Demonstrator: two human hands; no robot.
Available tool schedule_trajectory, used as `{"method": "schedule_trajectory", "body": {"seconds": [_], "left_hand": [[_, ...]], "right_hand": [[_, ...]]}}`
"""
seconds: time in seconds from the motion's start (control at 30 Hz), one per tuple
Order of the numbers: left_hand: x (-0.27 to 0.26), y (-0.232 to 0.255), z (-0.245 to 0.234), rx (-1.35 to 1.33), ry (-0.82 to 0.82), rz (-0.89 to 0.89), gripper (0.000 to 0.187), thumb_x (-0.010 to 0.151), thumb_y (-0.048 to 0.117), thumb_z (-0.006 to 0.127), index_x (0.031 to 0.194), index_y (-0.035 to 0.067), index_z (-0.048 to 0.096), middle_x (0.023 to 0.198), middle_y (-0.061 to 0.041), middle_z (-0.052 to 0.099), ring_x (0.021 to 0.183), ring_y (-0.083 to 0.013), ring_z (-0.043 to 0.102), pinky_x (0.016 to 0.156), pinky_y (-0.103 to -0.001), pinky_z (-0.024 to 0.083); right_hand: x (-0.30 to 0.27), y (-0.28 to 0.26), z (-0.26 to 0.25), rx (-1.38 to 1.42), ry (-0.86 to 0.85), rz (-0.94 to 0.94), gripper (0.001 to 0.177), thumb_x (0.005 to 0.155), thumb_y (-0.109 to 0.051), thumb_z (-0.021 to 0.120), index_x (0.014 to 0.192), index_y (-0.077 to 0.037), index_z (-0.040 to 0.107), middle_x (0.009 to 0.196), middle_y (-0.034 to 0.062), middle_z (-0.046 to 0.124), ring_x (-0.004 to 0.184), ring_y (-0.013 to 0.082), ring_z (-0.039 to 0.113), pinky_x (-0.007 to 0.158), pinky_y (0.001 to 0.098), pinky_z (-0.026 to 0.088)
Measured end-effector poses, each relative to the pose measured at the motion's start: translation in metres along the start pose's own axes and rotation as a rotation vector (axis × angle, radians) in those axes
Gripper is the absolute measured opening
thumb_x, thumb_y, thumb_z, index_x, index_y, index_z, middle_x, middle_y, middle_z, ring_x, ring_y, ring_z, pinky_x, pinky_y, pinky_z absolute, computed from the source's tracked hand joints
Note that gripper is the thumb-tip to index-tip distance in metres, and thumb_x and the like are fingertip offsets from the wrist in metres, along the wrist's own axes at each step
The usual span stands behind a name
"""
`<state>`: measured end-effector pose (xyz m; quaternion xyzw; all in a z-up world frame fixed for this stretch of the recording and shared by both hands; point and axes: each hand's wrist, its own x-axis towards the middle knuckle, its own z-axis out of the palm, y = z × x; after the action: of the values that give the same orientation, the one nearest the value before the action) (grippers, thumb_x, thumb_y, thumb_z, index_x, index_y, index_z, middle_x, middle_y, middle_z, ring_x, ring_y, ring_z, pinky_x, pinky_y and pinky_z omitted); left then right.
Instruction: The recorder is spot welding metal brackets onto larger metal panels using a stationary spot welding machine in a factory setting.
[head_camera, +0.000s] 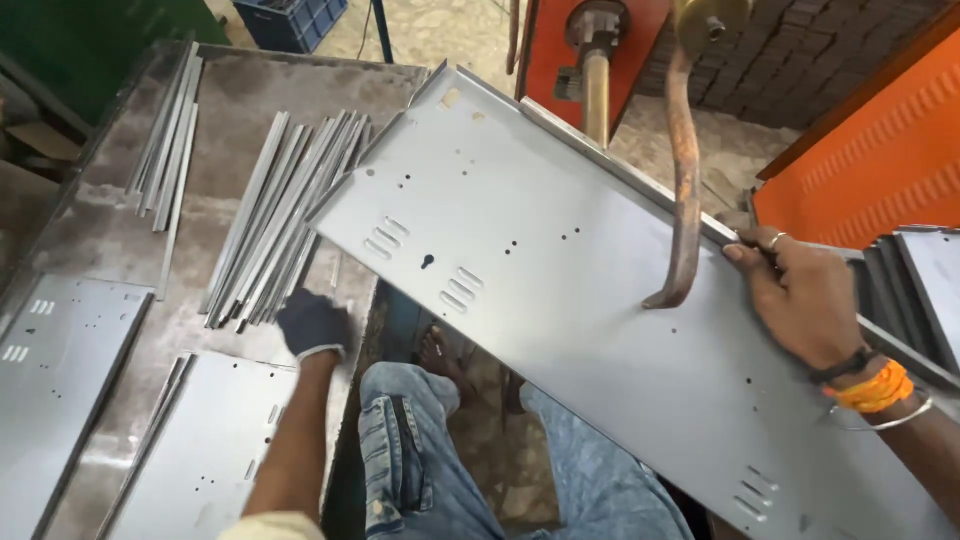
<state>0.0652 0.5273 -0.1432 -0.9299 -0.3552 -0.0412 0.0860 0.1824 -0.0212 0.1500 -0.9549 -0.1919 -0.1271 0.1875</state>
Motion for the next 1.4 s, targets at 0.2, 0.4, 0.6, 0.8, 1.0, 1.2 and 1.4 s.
{"method": "schedule_trajectory", "body": {"seconds": [0.2, 0.4, 0.6, 0.8, 1.0, 1.2, 1.4], "left_hand": [[-0.015, 0.001, 0.059, -0.152, 0.023, 0.025, 0.025, 0.092, 0.029, 0.064, 0.092, 0.008, 0.077, 0.104, -0.016, 0.071, 0.096, -0.0333, 0.071, 0.080, -0.046, 0.056], [0.010, -0.054, 0.071, -0.976, -0.370, -0.188, 0.026, 0.085, 0.029, 0.069, 0.083, 0.004, 0.076, 0.086, -0.020, 0.073, 0.084, -0.0384, 0.069, 0.076, -0.052, 0.054], [-0.012, -0.076, 0.012, -0.634, 0.019, -0.126, 0.027, 0.088, 0.028, 0.073, 0.100, 0.004, 0.073, 0.098, -0.020, 0.072, 0.092, -0.0383, 0.069, 0.079, -0.052, 0.053], [-0.038, -0.039, -0.040, -0.415, 0.218, -0.012, 0.036, 0.080, 0.036, 0.078, 0.107, 0.011, 0.076, 0.106, -0.014, 0.069, 0.101, -0.0334, 0.065, 0.085, -0.050, 0.050], [-0.043, -0.014, -0.007, -0.048, 0.042, 0.131, 0.028, 0.084, 0.041, 0.071, 0.089, 0.014, 0.076, 0.102, -0.012, 0.069, 0.100, -0.0295, 0.066, 0.079, -0.046, 0.050], [-0.041, -0.025, 0.008, -0.101, 0.232, 0.165, 0.029, 0.081, 0.039, 0.073, 0.092, 0.012, 0.074, 0.099, -0.012, 0.069, 0.100, -0.0307, 0.066, 0.079, -0.048, 0.049], [-0.045, -0.027, -0.018, -0.024, 0.057, 0.162, 0.028, 0.080, 0.039, 0.073, 0.089, 0.013, 0.076, 0.105, -0.012, 0.069, 0.103, -0.0310, 0.065, 0.082, -0.046, 0.049]], "right_hand": [[0.007, 0.006, 0.005, -0.018, 0.054, -0.132, 0.026, 0.104, -0.026, 0.069, 0.119, -0.005, 0.075, 0.076, 0.0195, 0.066, 0.068, 0.0329, 0.067, 0.063, 0.0400, 0.049], [0.022, 0.004, -0.002, -0.007, -0.070, -0.093, 0.026, 0.104, -0.027, 0.065, 0.114, -0.005, 0.074, 0.073, 0.0199, 0.067, 0.061, 0.0333, 0.066, 0.061, 0.0447, 0.049], [0.029, -0.001, -0.003, -0.010, -0.062, -0.175, 0.029, 0.104, -0.028, 0.065, 0.118, -0.005, 0.074, 0.074, 0.0223, 0.067, 0.066, 0.0374, 0.066, 0.063, 0.0486, 0.049], [0.030, 0.008, 0.002, 0.018, -0.037, -0.216, 0.027, 0.103, -0.026, 0.066, 0.116, -0.003, 0.074, 0.079, 0.0229, 0.067, 0.071, 0.0390, 0.066, 0.066, 0.0488, 0.050], [0.026, 0.001, -0.001, 0.024, -0.032, -0.182, 0.025, 0.103, -0.027, 0.066, 0.114, -0.005, 0.074, 0.077, 0.0221, 0.067, 0.073, 0.0391, 0.067, 0.067, 0.0490, 0.050], [0.026, 0.007, 0.004, 0.010, -0.007, -0.210, 0.024, 0.104, -0.027, 0.066, 0.113, -0.006, 0.073, 0.081, 0.0218, 0.068, 0.077, 0.0398, 0.067, 0.070, 0.0497, 0.050], [0.025, 0.011, 0.007, 0.002, 0.027, -0.232, 0.026, 0.103, -0.028, 0.066, 0.112, -0.005, 0.073, 0.086, 0.0199, 0.071, 0.079, 0.0399, 0.068, 0.070, 0.0496, 0.051]]}}
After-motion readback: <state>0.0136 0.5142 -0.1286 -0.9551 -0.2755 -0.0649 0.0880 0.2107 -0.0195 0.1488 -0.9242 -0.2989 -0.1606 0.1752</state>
